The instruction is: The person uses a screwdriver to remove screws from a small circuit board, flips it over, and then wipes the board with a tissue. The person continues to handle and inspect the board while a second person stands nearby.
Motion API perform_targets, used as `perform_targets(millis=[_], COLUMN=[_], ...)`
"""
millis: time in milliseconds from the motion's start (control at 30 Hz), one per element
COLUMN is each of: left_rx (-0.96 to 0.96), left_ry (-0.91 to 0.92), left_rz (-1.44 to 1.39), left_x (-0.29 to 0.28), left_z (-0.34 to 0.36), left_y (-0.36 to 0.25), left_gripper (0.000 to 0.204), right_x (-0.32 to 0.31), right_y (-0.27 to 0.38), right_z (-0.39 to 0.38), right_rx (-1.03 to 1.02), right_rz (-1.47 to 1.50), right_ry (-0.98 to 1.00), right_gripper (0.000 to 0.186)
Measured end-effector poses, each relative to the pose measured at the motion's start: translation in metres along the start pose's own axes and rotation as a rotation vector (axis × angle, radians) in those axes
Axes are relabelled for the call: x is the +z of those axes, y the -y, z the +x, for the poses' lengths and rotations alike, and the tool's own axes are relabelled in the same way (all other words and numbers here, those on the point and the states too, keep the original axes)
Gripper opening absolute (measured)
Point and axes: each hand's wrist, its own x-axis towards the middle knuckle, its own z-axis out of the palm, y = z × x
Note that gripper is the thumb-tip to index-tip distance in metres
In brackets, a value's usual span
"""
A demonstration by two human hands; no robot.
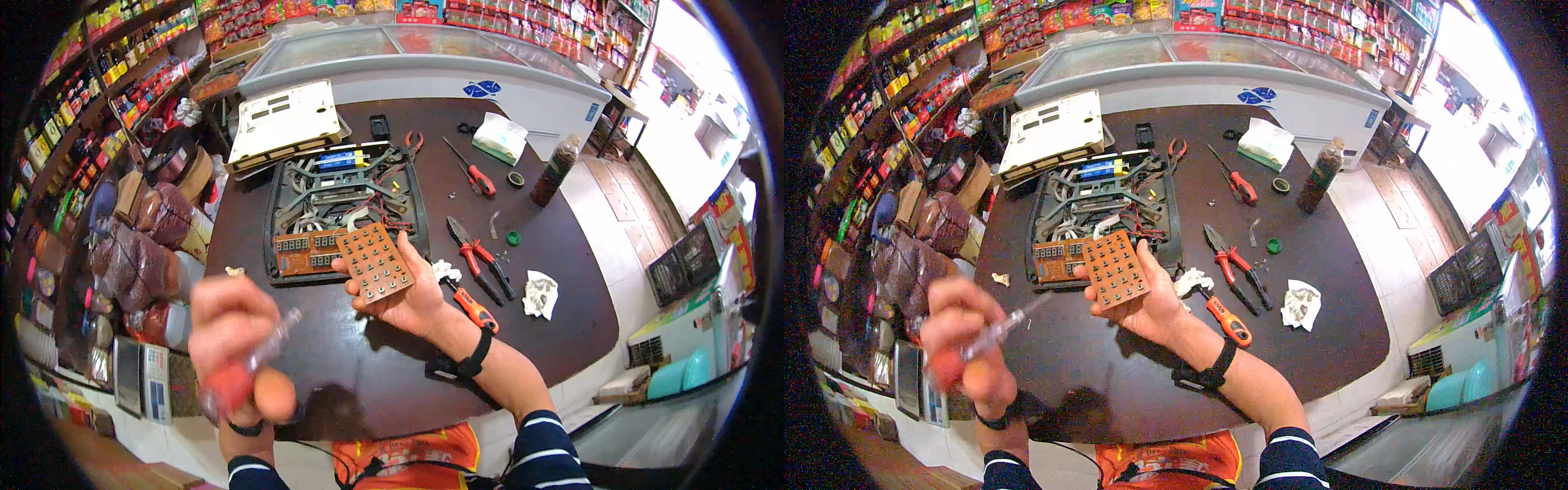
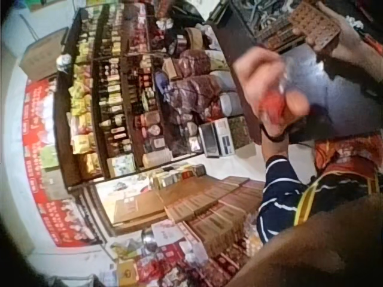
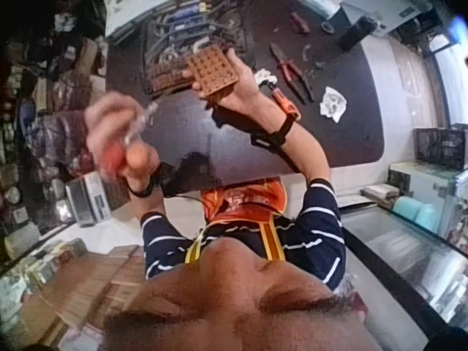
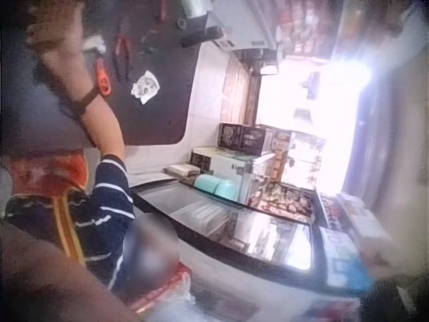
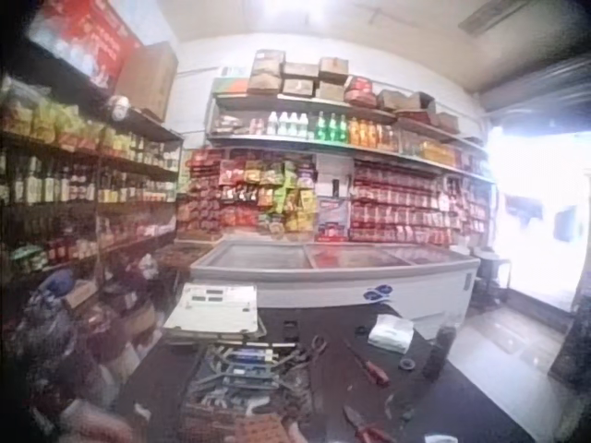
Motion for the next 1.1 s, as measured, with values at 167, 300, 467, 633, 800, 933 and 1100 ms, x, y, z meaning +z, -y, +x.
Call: perform_targets(millis=[167, 300, 467, 633, 800, 933, 1100], left_rx=[0.030, 0.121, 0.080, 0.123, 0.095, 0.095, 0.133], left_ry=[0.286, 0.393, 0.399, 0.390, 0.377, 0.368, 0.355], left_rz=[0.111, 0.221, 0.209, 0.209, 0.212, 0.191, 0.260], left_x=[0.011, 0.016, 0.027, 0.031, 0.033, 0.036, 0.042], left_z=[-0.009, -0.011, -0.014, -0.013, -0.015, -0.019, -0.025], left_y=[-0.011, 0.013, 0.030, 0.043, 0.048, 0.053, 0.057], left_gripper=[0.050, 0.040, 0.030, 0.041, 0.040, 0.040, 0.033], right_x=[0.000, 0.002, 0.003, 0.002, -0.001, 0.003, 0.011], right_y=[0.001, 0.004, 0.008, 0.009, 0.012, 0.011, 0.001], right_z=[-0.003, -0.004, -0.007, -0.006, -0.003, -0.003, -0.005], right_rx=[-0.069, -0.079, -0.078, -0.028, 0.034, 0.022, -0.014], right_rz=[0.068, 0.066, 0.004, 0.035, 0.063, 0.035, -0.039], right_ry=[-0.038, -0.060, -0.114, -0.088, 0.019, -0.002, -0.172], right_gripper=[0.077, 0.075, 0.077, 0.079, 0.077, 0.077, 0.079])
